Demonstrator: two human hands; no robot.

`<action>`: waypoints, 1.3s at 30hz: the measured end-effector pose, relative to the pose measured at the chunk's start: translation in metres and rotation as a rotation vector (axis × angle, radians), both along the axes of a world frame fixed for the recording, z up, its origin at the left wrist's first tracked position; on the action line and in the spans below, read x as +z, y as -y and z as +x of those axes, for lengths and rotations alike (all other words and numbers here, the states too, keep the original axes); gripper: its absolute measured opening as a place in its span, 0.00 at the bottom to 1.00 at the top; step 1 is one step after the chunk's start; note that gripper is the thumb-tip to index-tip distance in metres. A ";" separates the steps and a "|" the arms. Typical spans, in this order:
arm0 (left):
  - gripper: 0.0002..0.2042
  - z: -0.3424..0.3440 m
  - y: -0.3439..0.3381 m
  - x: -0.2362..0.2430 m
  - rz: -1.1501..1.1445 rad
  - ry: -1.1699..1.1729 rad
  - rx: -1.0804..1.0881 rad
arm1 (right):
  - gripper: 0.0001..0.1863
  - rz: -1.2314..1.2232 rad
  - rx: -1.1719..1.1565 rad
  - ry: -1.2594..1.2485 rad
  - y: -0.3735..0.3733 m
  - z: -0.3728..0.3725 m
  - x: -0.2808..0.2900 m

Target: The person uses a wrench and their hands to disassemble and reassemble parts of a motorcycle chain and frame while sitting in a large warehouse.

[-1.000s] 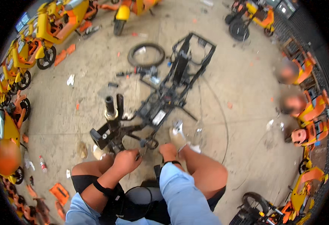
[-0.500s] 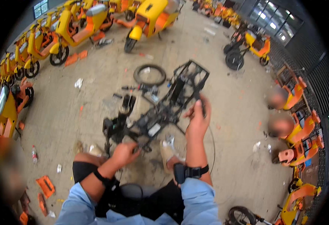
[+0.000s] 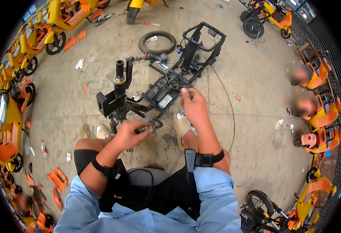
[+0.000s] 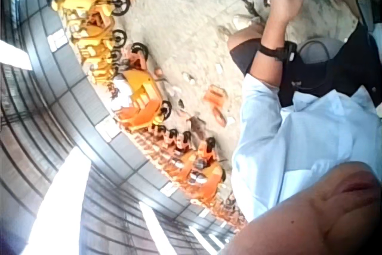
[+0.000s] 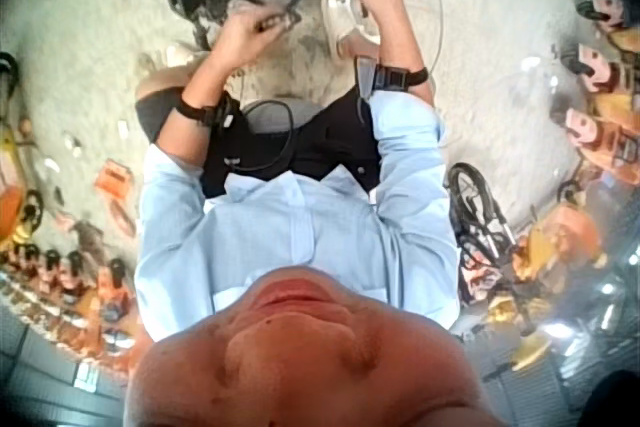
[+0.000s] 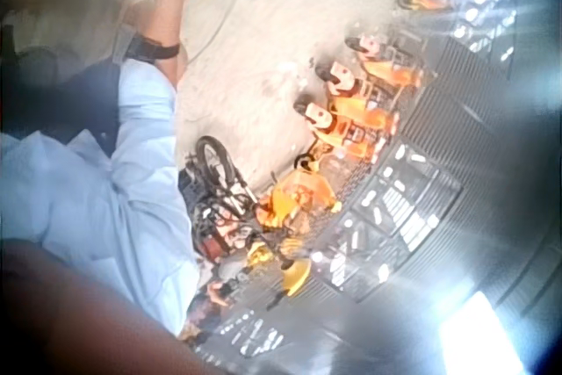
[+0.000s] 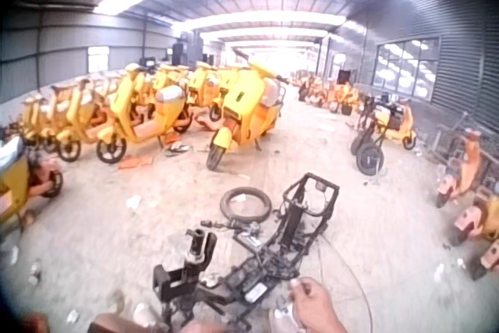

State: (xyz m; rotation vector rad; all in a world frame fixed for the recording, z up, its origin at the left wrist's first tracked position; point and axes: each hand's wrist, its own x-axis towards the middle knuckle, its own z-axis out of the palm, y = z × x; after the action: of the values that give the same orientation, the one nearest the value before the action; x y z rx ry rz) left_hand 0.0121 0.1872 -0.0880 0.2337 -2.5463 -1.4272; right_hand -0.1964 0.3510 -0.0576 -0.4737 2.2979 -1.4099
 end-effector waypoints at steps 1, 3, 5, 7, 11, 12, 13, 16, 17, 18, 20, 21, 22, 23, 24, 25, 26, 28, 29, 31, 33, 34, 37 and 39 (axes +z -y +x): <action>0.12 -0.005 0.001 0.007 0.040 -0.022 0.028 | 0.16 -0.039 0.131 -0.021 0.004 0.003 -0.005; 0.12 -0.014 0.008 0.006 0.114 -0.040 0.079 | 0.15 -0.118 0.394 -0.066 0.013 0.011 -0.013; 0.11 -0.018 0.015 0.001 0.178 -0.043 0.132 | 0.14 -0.121 0.535 0.118 0.022 0.019 -0.013; 0.11 -0.027 0.019 -0.006 0.199 -0.105 0.152 | 0.19 -0.173 0.658 0.356 0.026 0.017 -0.026; 0.12 -0.029 0.026 -0.015 0.312 0.060 0.175 | 0.24 0.143 0.799 0.291 0.041 0.016 -0.043; 0.12 -0.027 0.026 -0.020 0.328 0.064 0.179 | 0.24 0.153 0.800 0.253 0.043 0.014 -0.049; 0.12 -0.026 0.027 -0.024 0.344 0.069 0.183 | 0.23 0.162 0.799 0.215 0.045 0.010 -0.055; 0.13 -0.027 0.030 -0.026 0.281 0.130 0.145 | 0.21 0.177 0.834 0.117 0.046 -0.001 -0.058; 0.13 -0.028 0.027 -0.028 0.231 0.094 0.145 | 0.20 0.199 0.847 0.027 0.044 -0.003 -0.059; 0.13 -0.029 0.025 -0.029 0.177 0.077 0.145 | 0.19 0.222 0.862 -0.070 0.043 -0.004 -0.054; 0.12 -0.030 0.022 -0.033 0.070 0.045 0.148 | 0.12 0.256 0.857 -0.272 0.045 0.003 -0.038; 0.12 -0.032 0.019 -0.031 0.058 0.028 0.176 | 0.11 0.273 0.851 -0.337 0.046 0.003 -0.034; 0.12 -0.033 0.015 -0.026 0.046 0.012 0.204 | 0.10 0.289 0.844 -0.401 0.046 0.003 -0.030; 0.12 -0.033 0.012 -0.022 0.034 -0.004 0.232 | 0.09 0.290 0.837 -0.428 0.046 0.004 -0.025; 0.12 -0.033 0.013 -0.020 -0.007 -0.039 0.231 | 0.09 0.289 0.829 -0.457 0.047 0.005 -0.019; 0.12 -0.032 0.013 -0.018 -0.048 -0.073 0.230 | 0.08 0.287 0.822 -0.484 0.048 0.006 -0.014; 0.11 -0.031 0.014 -0.017 -0.089 -0.107 0.229 | 0.09 0.290 0.822 -0.508 0.048 0.007 -0.011; 0.12 -0.029 0.012 -0.010 -0.034 -0.091 0.239 | 0.10 0.302 0.823 -0.559 0.048 0.008 -0.003; 0.12 -0.029 0.011 -0.007 -0.006 -0.083 0.244 | 0.11 0.304 0.824 -0.605 0.048 0.009 0.001; 0.12 -0.029 0.011 -0.002 0.022 -0.120 0.253 | 0.14 0.302 0.826 -0.700 0.047 0.011 0.010; 0.13 -0.028 0.011 -0.003 0.058 -0.153 0.260 | 0.16 0.276 0.818 -0.778 0.048 0.013 0.015; 0.13 -0.027 0.011 -0.005 0.080 -0.167 0.263 | 0.17 0.261 0.815 -0.817 0.048 0.014 0.018; 0.14 -0.023 0.011 -0.002 0.306 -0.051 0.283 | 0.16 0.257 0.826 -0.917 0.049 0.016 0.034; 0.14 -0.022 0.011 0.004 0.449 0.035 0.284 | 0.15 0.235 0.824 -0.972 0.049 0.019 0.039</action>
State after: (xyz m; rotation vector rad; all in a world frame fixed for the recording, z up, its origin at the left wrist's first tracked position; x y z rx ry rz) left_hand -0.0097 0.1761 -0.0843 0.6654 -2.0743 -1.8600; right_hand -0.1772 0.3016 -0.0188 -2.0649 2.3148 -0.4979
